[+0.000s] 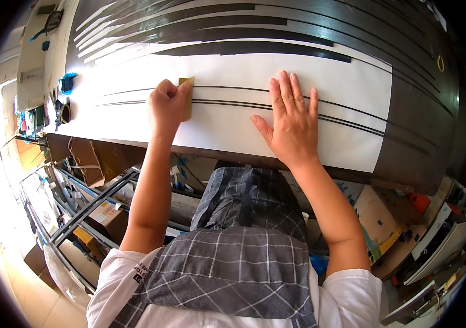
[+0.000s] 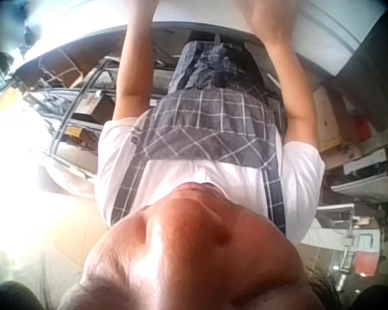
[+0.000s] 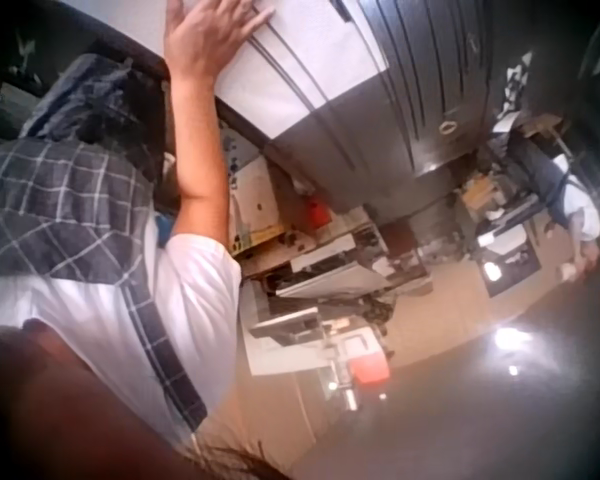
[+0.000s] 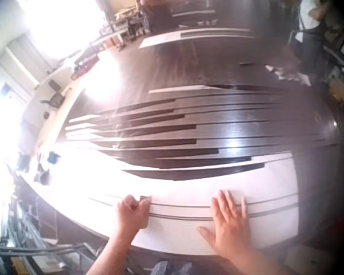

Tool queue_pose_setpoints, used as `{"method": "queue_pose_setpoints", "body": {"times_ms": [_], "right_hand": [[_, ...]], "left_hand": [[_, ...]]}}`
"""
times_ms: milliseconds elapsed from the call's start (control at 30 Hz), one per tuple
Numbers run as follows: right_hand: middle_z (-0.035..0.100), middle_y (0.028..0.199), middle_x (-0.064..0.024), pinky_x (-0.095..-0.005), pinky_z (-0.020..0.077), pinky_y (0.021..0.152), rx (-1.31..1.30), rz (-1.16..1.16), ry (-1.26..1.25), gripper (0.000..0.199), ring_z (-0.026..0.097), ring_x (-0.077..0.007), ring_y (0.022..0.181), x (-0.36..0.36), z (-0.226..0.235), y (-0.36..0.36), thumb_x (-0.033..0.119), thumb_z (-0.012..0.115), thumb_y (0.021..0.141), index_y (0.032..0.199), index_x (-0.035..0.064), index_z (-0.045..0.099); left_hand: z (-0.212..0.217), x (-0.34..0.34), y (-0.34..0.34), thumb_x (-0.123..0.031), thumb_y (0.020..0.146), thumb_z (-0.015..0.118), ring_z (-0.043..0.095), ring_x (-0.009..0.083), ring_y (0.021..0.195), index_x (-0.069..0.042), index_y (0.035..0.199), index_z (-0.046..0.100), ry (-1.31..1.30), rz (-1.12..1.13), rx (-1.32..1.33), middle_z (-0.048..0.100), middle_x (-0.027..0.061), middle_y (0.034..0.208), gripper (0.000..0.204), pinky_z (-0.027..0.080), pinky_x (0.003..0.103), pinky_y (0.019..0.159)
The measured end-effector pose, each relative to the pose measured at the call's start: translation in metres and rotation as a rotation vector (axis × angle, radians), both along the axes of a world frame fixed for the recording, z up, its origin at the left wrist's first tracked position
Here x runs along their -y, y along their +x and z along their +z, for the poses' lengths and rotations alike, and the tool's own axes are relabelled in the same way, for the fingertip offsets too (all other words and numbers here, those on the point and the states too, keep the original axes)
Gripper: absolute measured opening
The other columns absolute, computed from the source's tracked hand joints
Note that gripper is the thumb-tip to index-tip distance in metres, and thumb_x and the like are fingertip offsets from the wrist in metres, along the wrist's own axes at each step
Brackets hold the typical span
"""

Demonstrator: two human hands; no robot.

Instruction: The person places a long strip of white material with black lines onto a large flat surface. They use a small yellow squeegee to smooth the material, pressing it firmly against the surface to remove air bubbles. The person then uses a utility knife to trim the excess material along the edges of the strip.

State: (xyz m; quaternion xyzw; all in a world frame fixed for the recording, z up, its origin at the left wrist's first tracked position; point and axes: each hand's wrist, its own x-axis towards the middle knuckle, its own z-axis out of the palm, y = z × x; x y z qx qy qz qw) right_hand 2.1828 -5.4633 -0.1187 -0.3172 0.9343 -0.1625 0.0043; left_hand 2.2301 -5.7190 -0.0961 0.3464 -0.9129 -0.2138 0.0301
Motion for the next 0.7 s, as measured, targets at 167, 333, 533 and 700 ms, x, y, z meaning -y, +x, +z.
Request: {"method": "queue_pose_setpoints", "body": {"times_ms": [167, 333, 533, 700], "right_hand": [[0.032, 0.158, -0.0114, -0.0563, 0.0179, 0.117, -0.001, -0.006, -0.007, 0.071, 0.028, -0.0294, 0.147, -0.001, 0.001, 0.000, 0.050, 0.055, 0.095, 0.149, 0.0063, 0.038], [0.032, 0.158, -0.0114, -0.0561, 0.0176, 0.117, -0.012, -0.005, -0.007, 0.072, 0.028, -0.0293, 0.147, -0.001, -0.002, 0.000, 0.050, 0.055, 0.095, 0.149, 0.0065, 0.038], [0.033, 0.157, -0.0130, -0.0563, 0.0177, 0.117, -0.024, 0.003, 0.002, 0.073, 0.028, -0.0301, 0.147, -0.004, -0.001, -0.002, 0.051, 0.057, 0.093, 0.148, 0.0050, 0.039], [0.034, 0.154, -0.0208, -0.0544, 0.0210, 0.116, -0.018, -0.085, -0.324, 0.078, 0.028, -0.0383, 0.145, 0.006, 0.014, 0.006, 0.048, 0.062, 0.091, 0.148, 0.0007, 0.037]], "left_hand": [[0.001, 0.042, 0.012, -0.047, 0.088, 0.063, 0.064, 0.0366, 0.067, -0.002, 0.071, 0.061, -0.127, 0.128, 0.054, 0.065, 0.0173, 0.069, 0.048, 0.050, 0.046, 0.063], [0.005, -0.005, 0.000, -0.048, 0.084, 0.068, 0.064, 0.0367, 0.068, -0.006, 0.067, 0.059, 0.106, -0.007, -0.126, 0.065, 0.0158, 0.070, 0.046, 0.050, 0.042, 0.064], [0.013, 0.048, 0.012, -0.048, 0.085, 0.063, 0.064, 0.0387, 0.068, -0.003, 0.071, 0.064, -0.081, 0.136, 0.082, 0.066, 0.0209, 0.071, 0.047, 0.050, 0.047, 0.064], [0.006, -0.002, 0.039, -0.029, 0.093, 0.068, 0.053, 0.0122, 0.060, -0.002, 0.074, 0.059, 0.570, 0.134, -0.448, 0.058, 0.0034, 0.065, 0.034, 0.045, 0.028, 0.056]]}}
